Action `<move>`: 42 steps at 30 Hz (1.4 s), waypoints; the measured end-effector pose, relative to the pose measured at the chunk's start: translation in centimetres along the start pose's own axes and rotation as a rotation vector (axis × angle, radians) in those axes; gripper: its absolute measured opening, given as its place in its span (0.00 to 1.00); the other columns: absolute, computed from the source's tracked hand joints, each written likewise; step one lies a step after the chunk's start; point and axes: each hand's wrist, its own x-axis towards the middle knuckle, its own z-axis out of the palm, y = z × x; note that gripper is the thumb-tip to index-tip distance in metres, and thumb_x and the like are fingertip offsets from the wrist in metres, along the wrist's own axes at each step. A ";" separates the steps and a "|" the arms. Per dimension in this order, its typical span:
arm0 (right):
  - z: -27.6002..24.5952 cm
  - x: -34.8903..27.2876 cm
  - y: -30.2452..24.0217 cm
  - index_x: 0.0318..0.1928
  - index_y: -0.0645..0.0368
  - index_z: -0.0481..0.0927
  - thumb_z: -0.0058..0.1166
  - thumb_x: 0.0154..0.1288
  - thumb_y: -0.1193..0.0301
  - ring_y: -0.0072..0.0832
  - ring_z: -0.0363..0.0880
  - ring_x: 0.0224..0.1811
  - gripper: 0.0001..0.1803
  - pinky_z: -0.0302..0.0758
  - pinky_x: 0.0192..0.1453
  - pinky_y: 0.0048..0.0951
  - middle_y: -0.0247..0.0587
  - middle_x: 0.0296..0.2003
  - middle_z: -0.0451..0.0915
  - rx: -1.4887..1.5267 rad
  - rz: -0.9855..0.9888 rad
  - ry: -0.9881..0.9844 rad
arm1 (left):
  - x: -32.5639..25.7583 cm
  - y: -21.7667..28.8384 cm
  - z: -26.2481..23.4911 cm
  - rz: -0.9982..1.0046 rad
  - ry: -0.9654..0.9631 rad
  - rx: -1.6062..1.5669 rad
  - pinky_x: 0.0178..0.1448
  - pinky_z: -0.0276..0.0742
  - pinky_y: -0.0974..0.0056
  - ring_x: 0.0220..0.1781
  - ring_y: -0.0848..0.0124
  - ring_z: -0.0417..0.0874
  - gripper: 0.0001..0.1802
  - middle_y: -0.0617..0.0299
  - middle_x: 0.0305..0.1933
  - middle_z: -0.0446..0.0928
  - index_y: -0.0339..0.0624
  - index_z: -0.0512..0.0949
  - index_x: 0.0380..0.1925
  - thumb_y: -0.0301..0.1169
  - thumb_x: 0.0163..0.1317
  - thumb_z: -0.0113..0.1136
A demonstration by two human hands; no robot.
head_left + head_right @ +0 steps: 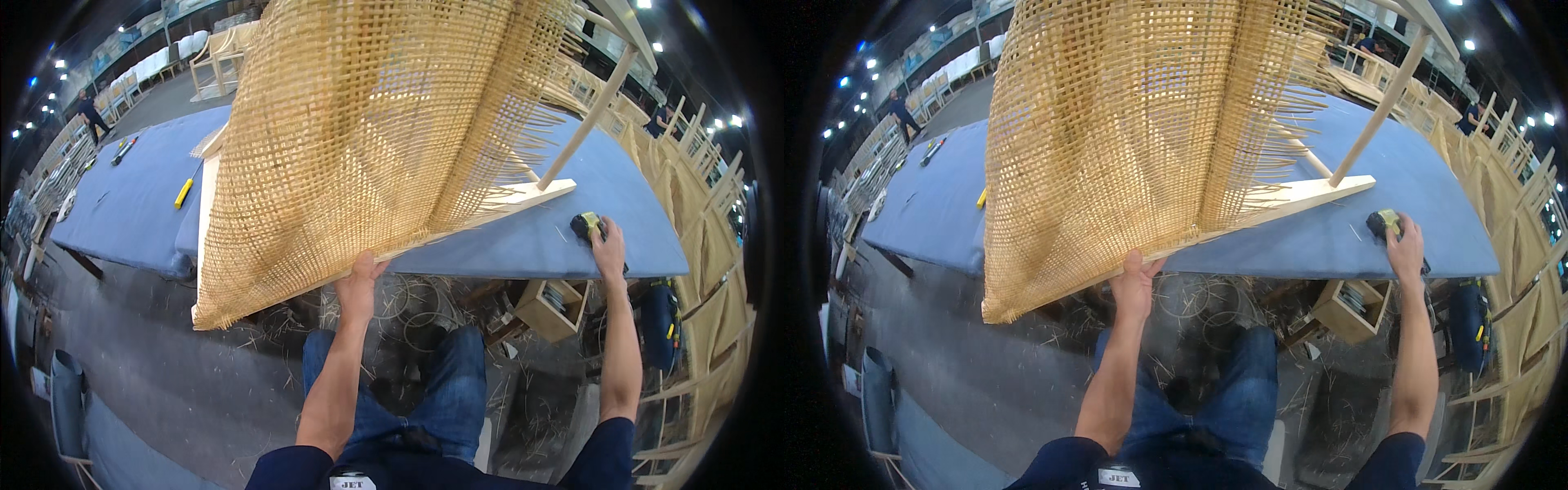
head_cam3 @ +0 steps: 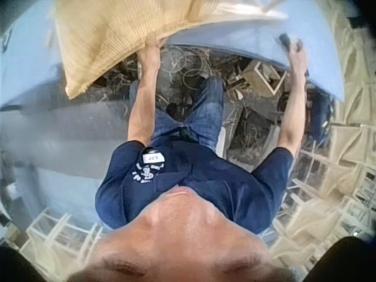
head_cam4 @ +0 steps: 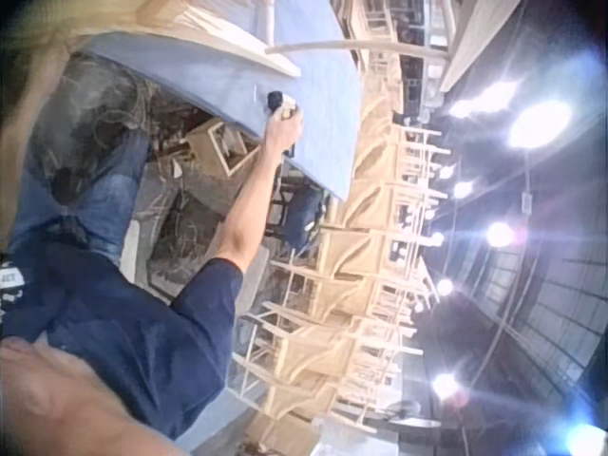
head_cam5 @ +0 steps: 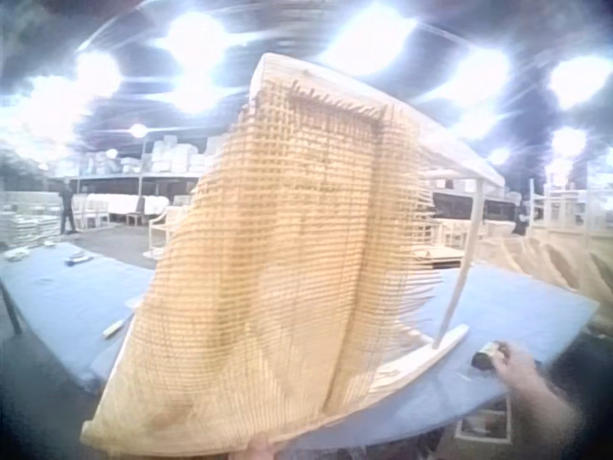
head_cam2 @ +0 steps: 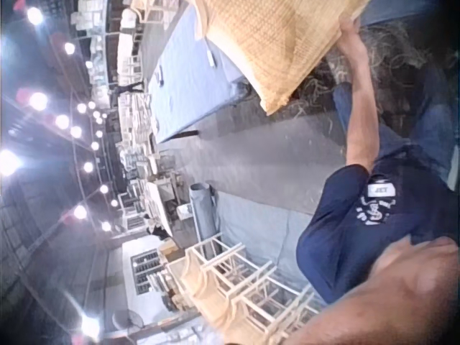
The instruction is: The person attaches a sheet of woven cane webbing to the underside of a wooden chair frame. They use a yellow pneumatic staple gun to secure the webbing along the edges of the frame, frequently repositioning the chair to access different sides and ensure the material is taut.
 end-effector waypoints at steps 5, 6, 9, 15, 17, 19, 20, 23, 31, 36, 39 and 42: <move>2.9 1.5 5.3 0.69 0.54 0.65 0.59 0.60 0.68 0.59 0.74 0.58 0.36 0.73 0.61 0.50 0.62 0.54 0.74 -0.263 0.082 -0.249 | 0.1 0.4 0.5 -0.006 0.036 -0.013 0.67 0.79 0.43 0.65 0.53 0.77 0.26 0.51 0.67 0.68 0.41 0.57 0.69 0.31 0.75 0.52; 3.4 1.6 4.9 0.70 0.54 0.64 0.59 0.60 0.68 0.59 0.74 0.58 0.36 0.73 0.61 0.50 0.63 0.54 0.74 -0.259 0.120 -0.271 | 0.1 0.6 0.2 0.001 0.018 -0.017 0.67 0.79 0.43 0.65 0.53 0.77 0.26 0.50 0.67 0.68 0.40 0.57 0.68 0.30 0.75 0.51; 3.4 2.6 5.6 0.70 0.55 0.63 0.59 0.58 0.68 0.59 0.77 0.55 0.38 0.74 0.60 0.51 0.66 0.50 0.78 -0.267 0.112 -0.276 | 0.2 0.5 0.6 -0.020 0.020 0.004 0.66 0.80 0.44 0.64 0.54 0.78 0.24 0.50 0.67 0.68 0.39 0.57 0.68 0.28 0.75 0.48; -2.0 -0.2 -0.4 0.68 0.64 0.65 0.62 0.53 0.68 0.54 0.83 0.44 0.41 0.77 0.52 0.47 0.63 0.40 0.83 -0.083 0.109 -0.286 | 0.2 1.3 1.6 -0.046 0.067 0.044 0.62 0.84 0.51 0.60 0.57 0.80 0.25 0.50 0.64 0.70 0.37 0.58 0.68 0.31 0.75 0.49; -4.4 -3.4 -3.5 0.61 0.65 0.72 0.63 0.55 0.69 0.36 0.83 0.34 0.32 0.79 0.39 0.36 0.48 0.34 0.83 0.291 0.154 -0.324 | 0.1 1.1 1.2 -0.016 0.066 0.030 0.61 0.84 0.50 0.60 0.58 0.80 0.27 0.50 0.63 0.71 0.35 0.61 0.67 0.33 0.73 0.54; -7.0 -7.7 -6.8 0.53 0.64 0.77 0.62 0.59 0.72 0.24 0.79 0.29 0.21 0.77 0.31 0.28 0.39 0.31 0.80 0.624 0.403 -0.367 | -0.2 1.1 1.6 0.044 0.063 -0.011 0.59 0.85 0.51 0.60 0.59 0.80 0.28 0.50 0.61 0.72 0.34 0.64 0.66 0.34 0.72 0.58; -8.1 -9.6 -9.9 0.43 0.63 0.79 0.61 0.61 0.74 0.22 0.79 0.26 0.11 0.75 0.28 0.26 0.36 0.28 0.80 0.829 0.488 -0.354 | -0.3 1.0 1.7 0.050 0.081 -0.007 0.59 0.85 0.51 0.59 0.59 0.80 0.28 0.50 0.61 0.73 0.33 0.64 0.65 0.35 0.71 0.59; -7.9 -14.9 -14.4 0.43 0.68 0.82 0.64 0.57 0.76 0.29 0.83 0.30 0.13 0.80 0.35 0.30 0.43 0.32 0.84 1.126 0.519 -0.438 | -0.6 0.5 1.4 0.056 0.085 0.010 0.60 0.84 0.50 0.59 0.58 0.80 0.28 0.50 0.61 0.72 0.35 0.63 0.66 0.33 0.71 0.59; -2.4 -17.2 -27.6 0.57 0.70 0.74 0.59 0.59 0.86 0.26 0.82 0.31 0.24 0.81 0.36 0.27 0.41 0.36 0.82 1.350 0.302 -0.512 | -0.3 -1.2 -0.9 0.073 0.083 0.128 0.62 0.83 0.47 0.60 0.57 0.80 0.26 0.51 0.62 0.72 0.37 0.62 0.66 0.29 0.71 0.56; -2.1 -17.4 -30.6 0.58 0.68 0.75 0.58 0.59 0.86 0.23 0.78 0.27 0.24 0.77 0.31 0.27 0.38 0.33 0.80 1.305 0.240 -0.356 | -0.4 -1.3 -0.8 0.047 0.133 0.084 0.62 0.74 0.62 0.55 0.67 0.77 0.25 0.56 0.57 0.76 0.32 0.73 0.58 0.31 0.64 0.66; -1.9 -17.1 -30.8 0.67 0.66 0.68 0.57 0.60 0.86 0.21 0.77 0.28 0.32 0.76 0.32 0.25 0.37 0.34 0.79 1.257 0.230 -0.371 | -0.4 -1.4 -0.9 0.040 0.138 0.087 0.63 0.73 0.61 0.55 0.67 0.77 0.24 0.56 0.56 0.76 0.32 0.73 0.57 0.30 0.63 0.66; -1.9 -17.0 -31.2 0.68 0.65 0.68 0.57 0.60 0.86 0.21 0.77 0.28 0.33 0.76 0.32 0.25 0.36 0.34 0.79 1.250 0.243 -0.374 | -0.4 -1.1 -0.3 0.015 0.137 0.065 0.63 0.73 0.61 0.56 0.66 0.77 0.24 0.56 0.56 0.76 0.31 0.73 0.58 0.29 0.63 0.66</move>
